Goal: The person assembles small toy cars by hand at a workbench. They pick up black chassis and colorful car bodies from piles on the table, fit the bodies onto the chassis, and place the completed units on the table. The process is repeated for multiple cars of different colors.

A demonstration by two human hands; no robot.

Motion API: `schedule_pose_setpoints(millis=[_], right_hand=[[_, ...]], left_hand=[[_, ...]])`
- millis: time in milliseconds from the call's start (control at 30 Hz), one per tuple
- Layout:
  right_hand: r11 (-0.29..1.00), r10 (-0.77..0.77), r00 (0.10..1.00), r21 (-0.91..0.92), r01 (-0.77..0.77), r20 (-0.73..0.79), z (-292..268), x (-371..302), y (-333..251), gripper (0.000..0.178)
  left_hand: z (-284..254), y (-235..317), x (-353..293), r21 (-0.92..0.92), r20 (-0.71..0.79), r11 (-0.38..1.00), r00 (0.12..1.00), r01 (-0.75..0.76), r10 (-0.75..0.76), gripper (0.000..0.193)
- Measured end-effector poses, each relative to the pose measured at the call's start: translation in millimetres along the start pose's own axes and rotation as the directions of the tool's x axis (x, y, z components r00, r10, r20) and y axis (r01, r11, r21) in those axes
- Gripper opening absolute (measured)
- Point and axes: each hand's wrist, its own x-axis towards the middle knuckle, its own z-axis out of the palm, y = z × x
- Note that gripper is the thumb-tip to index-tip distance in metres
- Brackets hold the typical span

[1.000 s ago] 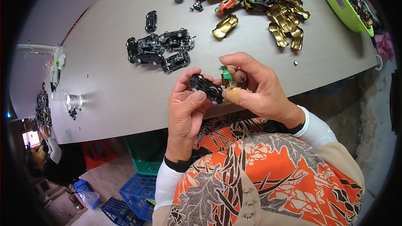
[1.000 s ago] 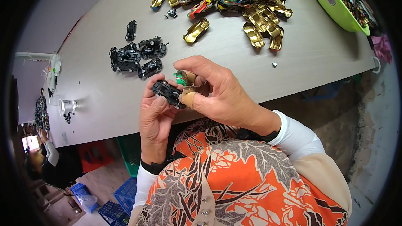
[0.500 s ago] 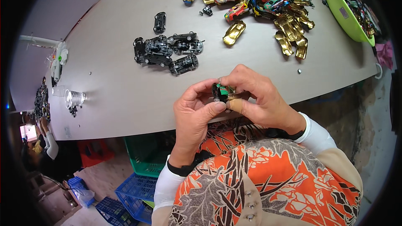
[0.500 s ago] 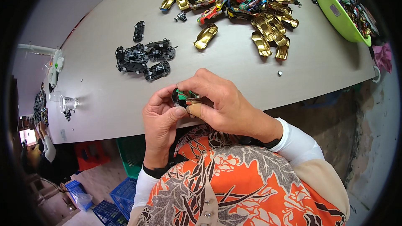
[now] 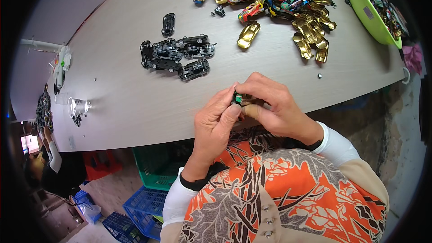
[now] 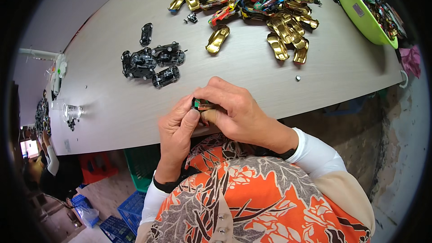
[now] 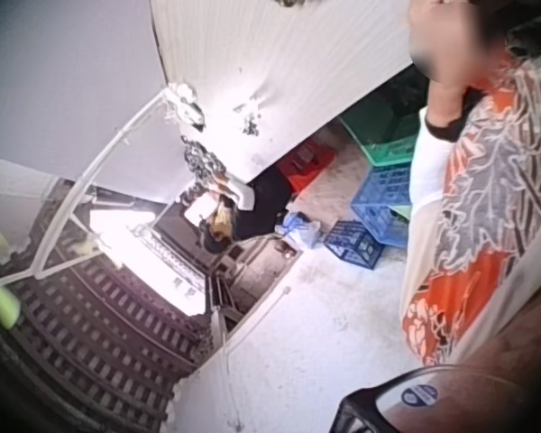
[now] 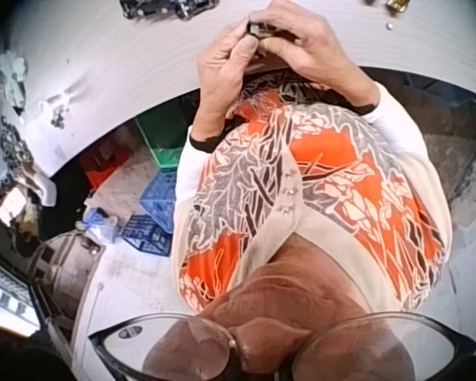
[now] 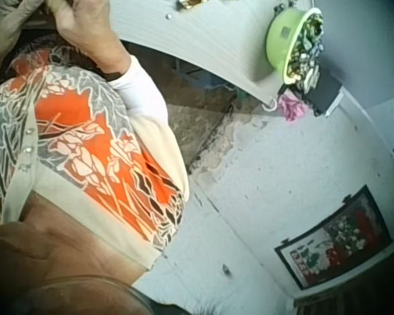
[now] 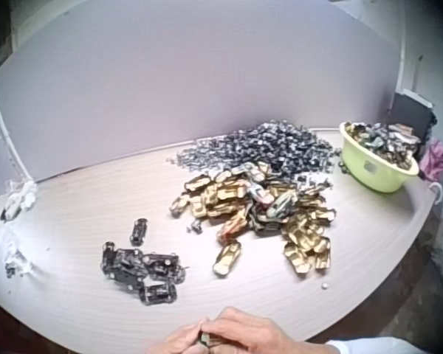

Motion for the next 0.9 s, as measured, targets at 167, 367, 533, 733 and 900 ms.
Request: schedule_pose_setpoints(millis=[167, 367, 533, 733, 900], right_hand=[[0.999, 0.022, 1.000, 0.028, -0.022, -0.015, -2.5, -4.1, 2.1, 0.029], [0.955, 0.149, 0.988, 0.252, -0.157, 0.052, -10.5, -5.2, -1.0, 0.025], [0.902, 0.167, 0.983, 0.391, -0.185, 0.079, -10.8, -4.6, -8.4, 0.016], [0.932, 0.195, 0.964, 0.274, -0.239, 0.180, -32.7, -0.3, -5.2, 0.007], [0.920, 0.156, 0.945, 0.307, -0.245, 0.289, -36.4, 5.9, -6.9, 0.005]], left_hand=[[4.7, 11.4, -4.7, 0.165, 0.048, 0.986, 0.999, -0.013, 0.005, 0.034], [-4.7, 14.1, -5.6, 0.014, 0.087, 0.996, 0.992, 0.092, -0.093, 0.042], [3.7, 15.5, 0.2, -0.384, 0.164, 0.874, 0.953, 0.298, -0.253, 0.033], [-6.8, 12.8, 1.8, -0.232, 0.166, 0.917, 0.942, 0.324, -0.291, 0.025], [-2.5, 18.4, 2.0, -0.207, 0.193, 0.911, 0.927, 0.358, -0.320, 0.019]])
